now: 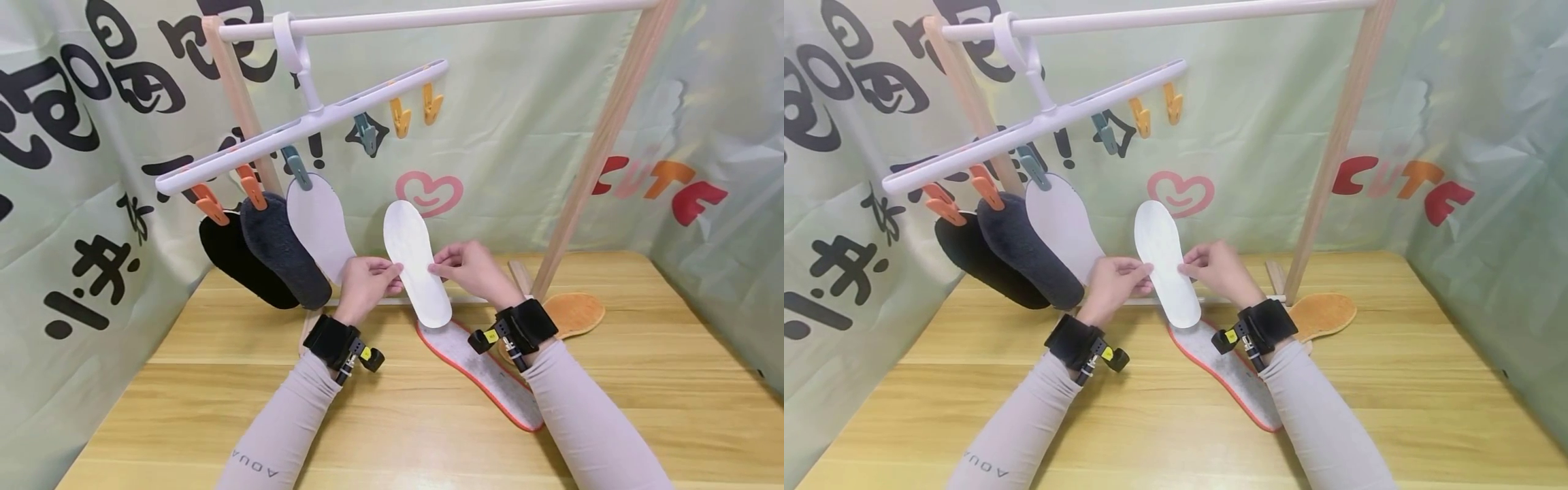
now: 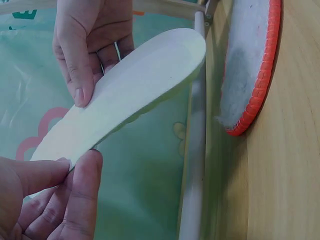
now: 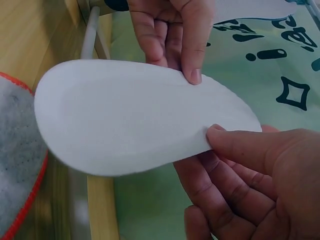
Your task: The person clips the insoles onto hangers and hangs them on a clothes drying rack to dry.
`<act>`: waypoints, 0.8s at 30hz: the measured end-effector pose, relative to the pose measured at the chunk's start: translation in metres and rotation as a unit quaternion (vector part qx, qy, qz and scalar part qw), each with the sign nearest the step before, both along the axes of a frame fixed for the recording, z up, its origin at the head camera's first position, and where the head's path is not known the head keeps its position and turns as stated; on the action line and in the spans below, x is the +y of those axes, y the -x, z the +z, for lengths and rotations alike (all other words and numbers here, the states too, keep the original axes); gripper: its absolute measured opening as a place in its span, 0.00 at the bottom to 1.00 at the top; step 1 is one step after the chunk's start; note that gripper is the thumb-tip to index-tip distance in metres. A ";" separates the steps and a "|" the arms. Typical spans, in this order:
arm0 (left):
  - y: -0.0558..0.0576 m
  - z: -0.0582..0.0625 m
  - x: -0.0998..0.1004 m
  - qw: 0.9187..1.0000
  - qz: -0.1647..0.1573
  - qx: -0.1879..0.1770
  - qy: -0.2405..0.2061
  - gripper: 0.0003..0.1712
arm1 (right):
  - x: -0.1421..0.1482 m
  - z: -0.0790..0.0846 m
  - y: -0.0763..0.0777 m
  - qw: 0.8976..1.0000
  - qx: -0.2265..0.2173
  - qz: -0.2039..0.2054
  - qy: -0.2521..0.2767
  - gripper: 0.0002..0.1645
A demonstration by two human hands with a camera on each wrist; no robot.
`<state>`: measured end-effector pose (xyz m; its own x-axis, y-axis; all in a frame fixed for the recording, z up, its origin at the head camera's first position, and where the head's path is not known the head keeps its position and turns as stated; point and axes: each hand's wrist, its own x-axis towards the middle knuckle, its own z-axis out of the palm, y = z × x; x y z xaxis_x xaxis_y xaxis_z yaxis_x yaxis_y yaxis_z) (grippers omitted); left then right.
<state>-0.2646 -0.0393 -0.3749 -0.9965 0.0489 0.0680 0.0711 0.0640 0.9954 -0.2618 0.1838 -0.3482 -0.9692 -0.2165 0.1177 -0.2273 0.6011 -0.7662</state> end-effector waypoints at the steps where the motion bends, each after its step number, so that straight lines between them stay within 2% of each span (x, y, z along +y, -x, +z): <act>1: -0.001 0.001 0.000 1.000 0.000 0.004 0.000 0.09 | 0.000 0.000 0.000 1.000 0.000 0.000 0.000 0.13; 24: -0.008 0.017 -0.010 0.998 -0.001 0.067 0.020 0.11 | 0.001 0.002 -0.001 0.999 0.018 0.026 0.018 0.11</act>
